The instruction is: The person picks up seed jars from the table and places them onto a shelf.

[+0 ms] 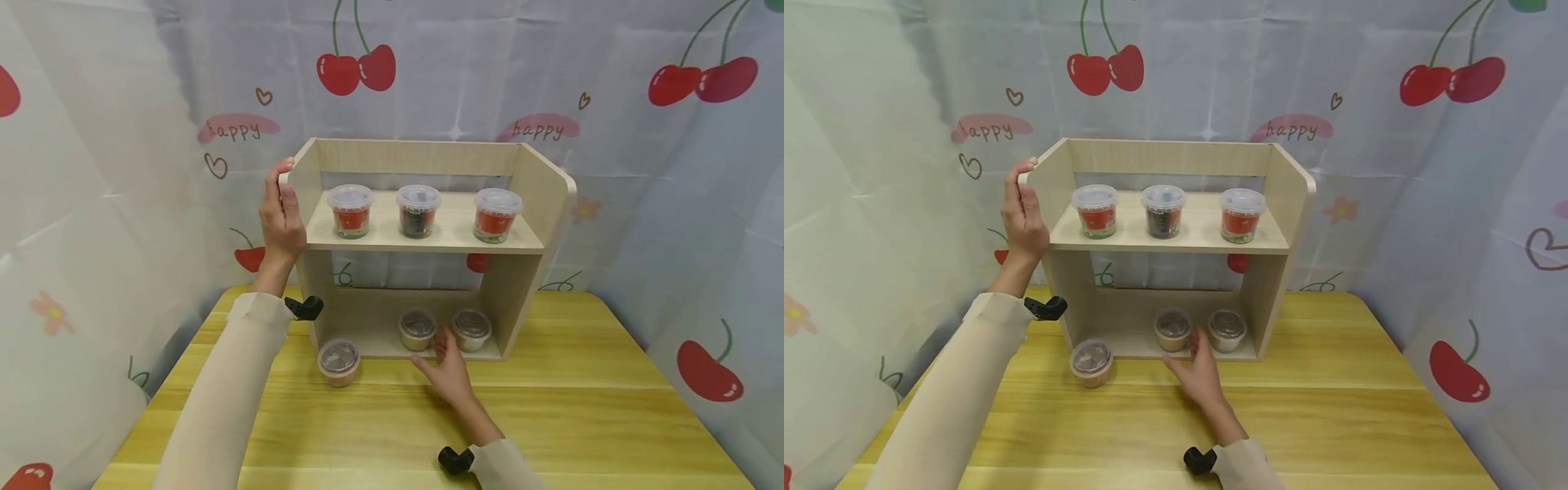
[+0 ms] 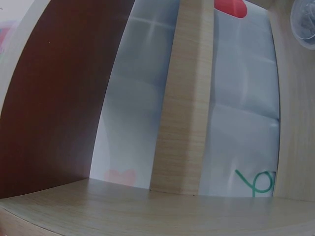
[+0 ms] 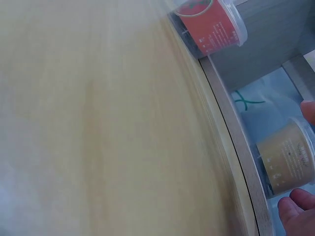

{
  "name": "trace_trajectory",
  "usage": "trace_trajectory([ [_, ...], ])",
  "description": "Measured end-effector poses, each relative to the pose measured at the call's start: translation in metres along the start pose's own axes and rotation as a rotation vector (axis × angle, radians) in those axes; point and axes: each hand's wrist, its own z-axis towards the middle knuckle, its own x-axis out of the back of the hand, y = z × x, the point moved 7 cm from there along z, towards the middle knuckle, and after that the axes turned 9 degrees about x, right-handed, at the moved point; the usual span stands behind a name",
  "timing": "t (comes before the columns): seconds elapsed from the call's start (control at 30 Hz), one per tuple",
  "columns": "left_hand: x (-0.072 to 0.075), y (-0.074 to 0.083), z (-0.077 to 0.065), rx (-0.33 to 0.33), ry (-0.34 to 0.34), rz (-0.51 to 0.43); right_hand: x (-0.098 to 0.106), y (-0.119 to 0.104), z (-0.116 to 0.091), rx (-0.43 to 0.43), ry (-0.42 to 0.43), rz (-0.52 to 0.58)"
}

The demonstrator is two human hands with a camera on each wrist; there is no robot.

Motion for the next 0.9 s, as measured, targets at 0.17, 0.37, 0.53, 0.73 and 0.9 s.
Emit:
trace_trajectory([
  [0.17,0.000,0.000,0.000,0.005,-0.002,-0.002,0.000,0.003,-0.005,0.001,-0.003,-0.004],
  [0.37,0.000,0.001,0.000,0.005,0.001,-0.001,0.000,0.001,-0.011,0.018,0.003,0.010],
  [0.53,0.000,0.003,0.000,0.007,0.002,-0.002,-0.003,0.000,-0.015,0.026,0.006,0.038],
  [0.73,0.000,0.006,0.000,0.011,0.003,-0.001,-0.008,-0.002,-0.019,0.036,-0.011,0.072],
  [0.9,-0.001,-0.007,0.001,0.010,0.009,0.002,-0.012,-0.006,-0.020,0.055,-0.031,0.055],
])
